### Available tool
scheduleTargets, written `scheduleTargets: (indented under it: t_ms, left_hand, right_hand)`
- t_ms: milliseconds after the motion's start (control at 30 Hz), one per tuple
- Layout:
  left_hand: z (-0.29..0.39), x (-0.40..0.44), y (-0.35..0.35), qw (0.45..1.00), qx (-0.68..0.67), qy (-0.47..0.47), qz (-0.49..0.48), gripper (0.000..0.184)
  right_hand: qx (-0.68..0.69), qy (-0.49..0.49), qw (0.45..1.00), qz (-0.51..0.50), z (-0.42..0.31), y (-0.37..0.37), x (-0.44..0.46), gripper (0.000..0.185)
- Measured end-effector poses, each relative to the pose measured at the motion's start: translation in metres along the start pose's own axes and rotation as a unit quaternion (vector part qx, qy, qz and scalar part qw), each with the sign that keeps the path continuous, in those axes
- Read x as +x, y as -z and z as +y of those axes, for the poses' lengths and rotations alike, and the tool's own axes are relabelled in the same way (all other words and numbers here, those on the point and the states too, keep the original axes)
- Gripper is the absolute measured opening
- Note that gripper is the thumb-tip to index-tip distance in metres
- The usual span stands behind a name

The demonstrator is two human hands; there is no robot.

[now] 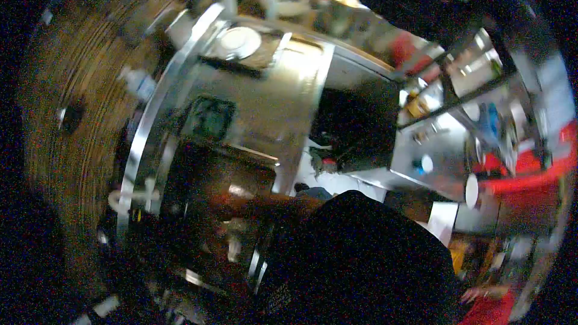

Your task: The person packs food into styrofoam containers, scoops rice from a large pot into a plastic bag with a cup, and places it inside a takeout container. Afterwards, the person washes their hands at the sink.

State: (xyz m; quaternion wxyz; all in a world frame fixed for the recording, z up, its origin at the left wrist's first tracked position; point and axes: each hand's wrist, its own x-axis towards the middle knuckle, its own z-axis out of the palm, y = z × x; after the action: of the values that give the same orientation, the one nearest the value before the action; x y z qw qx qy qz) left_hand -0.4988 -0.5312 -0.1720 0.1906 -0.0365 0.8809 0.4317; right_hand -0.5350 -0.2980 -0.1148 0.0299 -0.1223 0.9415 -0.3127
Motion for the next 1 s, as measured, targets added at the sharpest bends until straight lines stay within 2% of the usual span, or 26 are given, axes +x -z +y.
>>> scheduleTargets:
  t_ms: [67, 100, 167, 200, 300, 367, 400, 433, 500, 533, 600, 633, 700, 767, 800, 900, 1000]
  left_hand:
    - [0.009, -0.002, -0.001, 0.999, 0.026, -0.003, -0.03, 0.029]
    - [0.015, -0.001, 0.0, 0.998, 0.041, -0.009, -0.04, 0.031]
    - [0.026, -0.002, 0.0, 0.995, 0.077, -0.024, -0.051, 0.036]
    - [0.032, -0.003, -0.001, 0.994, 0.093, -0.032, -0.053, 0.038]
    - [0.056, -0.007, -0.005, 0.987, 0.14, -0.062, -0.041, 0.044]
    - [0.071, -0.012, -0.009, 0.98, 0.177, -0.085, -0.022, 0.048]
    - [0.081, -0.015, -0.013, 0.977, 0.189, -0.098, -0.008, 0.05]
    - [0.091, -0.02, -0.015, 0.972, 0.206, -0.111, 0.003, 0.053]
    - [0.11, -0.031, -0.023, 0.964, 0.232, -0.132, 0.021, 0.057]
    - [0.118, -0.038, -0.027, 0.96, 0.241, -0.142, 0.03, 0.059]
    - [0.133, -0.052, -0.036, 0.952, 0.257, -0.16, 0.046, 0.064]
    - [0.142, -0.061, -0.041, 0.949, 0.262, -0.169, 0.054, 0.066]
    - [0.156, -0.08, -0.055, 0.942, 0.27, -0.189, 0.063, 0.07]
    - [0.17, -0.099, -0.073, 0.937, 0.273, -0.208, 0.06, 0.075]
    - [0.179, -0.106, -0.085, 0.934, 0.277, -0.221, 0.052, 0.077]
    - [0.205, -0.131, -0.124, 0.925, 0.28, -0.256, 0.008, 0.084]
    - [0.227, -0.149, -0.178, 0.912, 0.266, -0.299, -0.093, 0.09]
  right_hand:
    - [-0.01, 0.016, 1.0, -0.006, 0.002, -0.003, -0.044, 0.064]
    - [0.038, -0.031, 0.998, -0.035, 0.005, -0.007, -0.066, 0.073]
    - [0.154, -0.143, 0.958, -0.193, 0.0, 0.025, -0.083, 0.09]
    - [0.218, -0.205, 0.899, -0.32, -0.002, 0.048, -0.081, 0.098]
    - [0.059, -0.127, 0.986, -0.092, 0.003, -0.021, -0.128, 0.111]
    - [0.141, -0.161, 0.971, -0.106, -0.015, 0.031, -0.145, 0.107]
    - [0.175, -0.047, 0.983, 0.016, -0.001, 0.016, -0.155, 0.097]
    - [0.197, -0.067, 0.978, 0.006, 0.014, 0.004, -0.161, 0.093]
    - [0.243, -0.108, 0.964, -0.016, -0.018, 0.104, -0.212, 0.084]
    - [0.148, 0.021, 0.958, 0.245, -0.019, 0.106, -0.232, 0.072]
    - [0.273, -0.127, 0.935, 0.189, -0.014, 0.113, -0.277, 0.069]
    - [0.334, -0.197, 0.908, 0.158, -0.027, 0.141, -0.314, 0.068]
    - [0.278, -0.198, 0.911, 0.231, -0.029, 0.148, -0.37, 0.07]
    - [0.215, -0.237, 0.922, 0.219, -0.032, 0.155, -0.415, 0.073]
    - [0.139, -0.205, 0.914, 0.32, -0.011, 0.12, -0.426, 0.082]
    - [0.194, -0.38, 0.882, 0.201, -0.048, 0.158, -0.503, 0.089]
    - [0.139, -0.357, 0.868, 0.315, -0.038, 0.121, -0.562, 0.093]
